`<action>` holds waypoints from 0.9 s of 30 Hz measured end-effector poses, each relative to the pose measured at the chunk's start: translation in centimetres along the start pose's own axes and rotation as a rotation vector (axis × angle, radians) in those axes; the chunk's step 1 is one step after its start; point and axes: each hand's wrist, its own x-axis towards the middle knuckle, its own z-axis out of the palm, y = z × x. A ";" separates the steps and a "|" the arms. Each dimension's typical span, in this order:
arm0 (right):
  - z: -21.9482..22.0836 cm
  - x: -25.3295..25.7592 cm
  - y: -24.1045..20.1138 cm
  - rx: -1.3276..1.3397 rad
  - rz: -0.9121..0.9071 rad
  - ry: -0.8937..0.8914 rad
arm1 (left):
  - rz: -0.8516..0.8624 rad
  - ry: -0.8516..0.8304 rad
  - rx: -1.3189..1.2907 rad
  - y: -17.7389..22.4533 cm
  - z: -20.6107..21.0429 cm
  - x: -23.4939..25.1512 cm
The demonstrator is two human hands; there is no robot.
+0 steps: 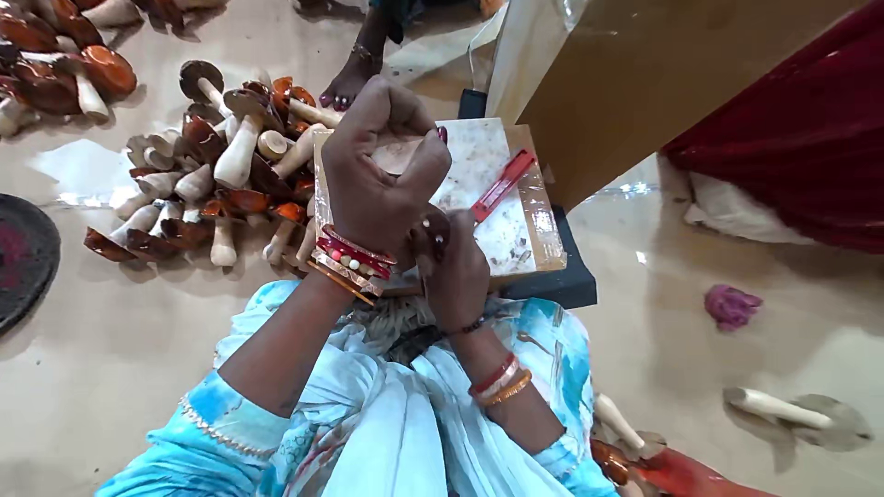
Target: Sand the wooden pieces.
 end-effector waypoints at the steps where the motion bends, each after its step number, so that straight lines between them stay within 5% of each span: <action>1: -0.3 0.8 -0.5 -0.025 -0.002 -0.028 | -0.005 0.001 0.008 0.0 0.0 0.1; 7: 1.2 -0.6 0.8 -0.080 -0.020 0.116 | 0.043 0.048 0.050 -0.4 0.4 0.2; 11: -5.6 0.2 -3.6 -0.096 -0.035 -0.298 | 0.026 0.021 0.039 -0.4 0.1 0.2; 15: -1.0 -2.0 -0.3 -0.108 -0.038 -0.027 | 0.047 0.051 0.054 -0.4 0.3 0.0; 19: -3.6 0.2 -2.8 -0.153 0.023 -0.274 | 0.031 0.007 0.011 -0.6 0.0 0.3; 23: -0.3 -2.0 0.2 -0.100 -0.012 0.006 | 0.042 0.020 0.022 -0.6 0.1 0.1; 27: -6.5 -0.8 -3.8 -0.118 -0.038 -0.344 | 0.015 -0.009 0.004 -0.6 -0.1 0.3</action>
